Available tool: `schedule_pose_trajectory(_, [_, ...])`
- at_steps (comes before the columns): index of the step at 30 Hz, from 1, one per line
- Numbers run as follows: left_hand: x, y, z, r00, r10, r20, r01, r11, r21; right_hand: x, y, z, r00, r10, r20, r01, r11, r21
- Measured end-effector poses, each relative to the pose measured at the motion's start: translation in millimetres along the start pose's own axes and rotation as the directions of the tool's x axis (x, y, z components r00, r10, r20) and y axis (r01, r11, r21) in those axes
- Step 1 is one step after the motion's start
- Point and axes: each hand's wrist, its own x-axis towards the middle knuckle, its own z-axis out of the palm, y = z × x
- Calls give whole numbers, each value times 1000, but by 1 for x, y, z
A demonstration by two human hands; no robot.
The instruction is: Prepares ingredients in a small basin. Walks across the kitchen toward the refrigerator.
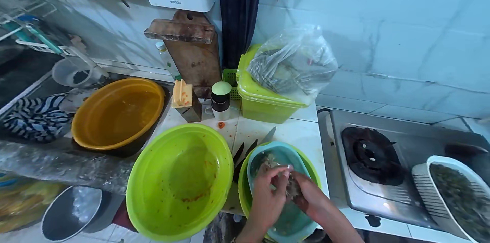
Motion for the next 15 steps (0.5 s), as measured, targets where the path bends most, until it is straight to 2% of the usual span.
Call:
schedule_pose_trajectory(2, [-1,2,0,1000,2,18,-1,999,-37,0,-10,3,998,56,21,-58,995,84])
schedule_pose_trajectory(4, [-1,3,-1,1000,-2,4,2,993,-115,-5,-23,6,997,62,41,-66,994,87])
schedule_pose_trajectory(6, [-1,3,-4,999,-11,-38,3,979,-205,-12,-31,7,992,-8,124,18,996,-82])
schedule_pose_trajectory(7, [0,6,-7,998,-39,-54,23,965,-262,-14,-35,6,979,-61,195,111,959,-261])
schedule_pose_trajectory(8, [2,9,-10,995,-77,-67,52,947,-316,-14,-37,6,961,-110,255,224,850,-477])
schedule_pose_trajectory(10, [7,15,-14,983,-168,-79,124,908,-400,-14,-42,15,940,-207,270,337,471,-815])
schedule_pose_trajectory(11, [10,16,-15,977,-198,-77,149,896,-419,-14,-41,23,924,-287,253,340,314,-886])
schedule_pose_trajectory(12, [12,14,-15,976,-205,-76,155,893,-423,-11,-37,29,889,-386,247,345,210,-915])
schedule_pose_trajectory(13, [15,12,-16,976,-207,-73,157,893,-423,-6,-33,32,835,-486,259,373,152,-915])
schedule_pose_trajectory(15, [20,10,-21,969,-237,-76,179,877,-446,8,-25,31,706,-640,305,491,132,-861])
